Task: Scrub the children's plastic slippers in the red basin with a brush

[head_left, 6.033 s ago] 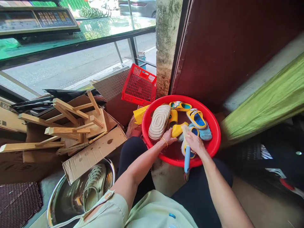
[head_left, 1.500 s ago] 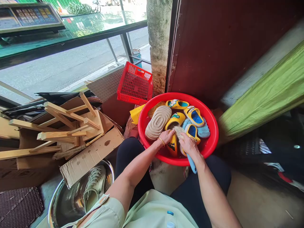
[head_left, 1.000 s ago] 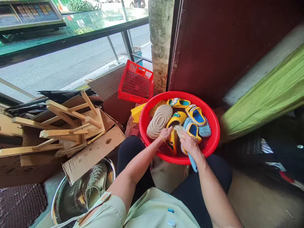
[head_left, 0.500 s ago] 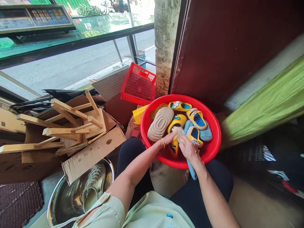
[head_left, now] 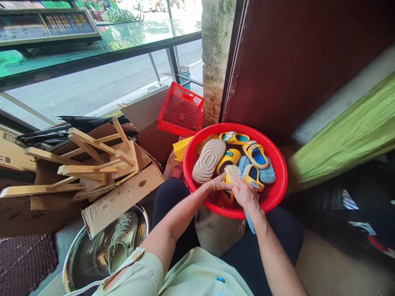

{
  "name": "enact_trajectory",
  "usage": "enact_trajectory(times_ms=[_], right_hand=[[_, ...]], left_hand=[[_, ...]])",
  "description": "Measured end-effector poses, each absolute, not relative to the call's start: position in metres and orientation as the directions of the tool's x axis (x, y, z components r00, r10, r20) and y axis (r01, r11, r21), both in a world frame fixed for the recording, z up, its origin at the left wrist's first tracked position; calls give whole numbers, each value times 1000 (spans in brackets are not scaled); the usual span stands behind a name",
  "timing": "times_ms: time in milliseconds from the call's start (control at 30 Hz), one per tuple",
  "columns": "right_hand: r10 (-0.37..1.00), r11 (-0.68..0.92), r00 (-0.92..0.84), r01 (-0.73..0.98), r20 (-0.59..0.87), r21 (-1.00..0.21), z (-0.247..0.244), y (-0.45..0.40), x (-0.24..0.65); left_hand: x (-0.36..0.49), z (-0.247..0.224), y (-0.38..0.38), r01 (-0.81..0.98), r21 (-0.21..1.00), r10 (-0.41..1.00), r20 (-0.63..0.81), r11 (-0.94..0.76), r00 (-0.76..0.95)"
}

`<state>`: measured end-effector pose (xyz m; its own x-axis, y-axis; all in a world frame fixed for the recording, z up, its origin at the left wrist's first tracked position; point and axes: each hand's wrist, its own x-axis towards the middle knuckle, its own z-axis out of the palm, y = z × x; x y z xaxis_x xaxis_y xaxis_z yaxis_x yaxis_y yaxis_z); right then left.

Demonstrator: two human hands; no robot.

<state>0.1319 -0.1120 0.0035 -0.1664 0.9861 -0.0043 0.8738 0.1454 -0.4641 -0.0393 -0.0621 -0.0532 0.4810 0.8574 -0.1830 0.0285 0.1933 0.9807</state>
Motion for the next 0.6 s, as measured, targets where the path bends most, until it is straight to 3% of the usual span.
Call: enact_trajectory(times_ms=[100, 200, 333, 400, 500, 600], right_hand=[[990, 97, -132, 887, -47, -452, 3, -100, 136], [993, 99, -115, 859, -2, -503, 0, -96, 146], [974, 223, -205, 773, 98, -594, -2, -109, 149], [966, 247, -241, 776, 88, -580, -1, -112, 146], [990, 109, -141, 866, -29, -489, 2, -106, 144], [992, 12, -68, 896, -110, -444, 1, -95, 146]], left_hand=[[-41, -48, -66, 29, 971, 829, -219, 238, 514], [-43, -44, -68, 74, 968, 822, -242, 239, 516], [-43, -46, -67, 40, 969, 841, -233, 245, 489], [-42, -49, -67, 0, 966, 838, -225, 260, 498], [-40, -52, -68, 2, 962, 828, -235, 272, 509], [-39, -51, -67, 68, 959, 880, -280, 275, 383]])
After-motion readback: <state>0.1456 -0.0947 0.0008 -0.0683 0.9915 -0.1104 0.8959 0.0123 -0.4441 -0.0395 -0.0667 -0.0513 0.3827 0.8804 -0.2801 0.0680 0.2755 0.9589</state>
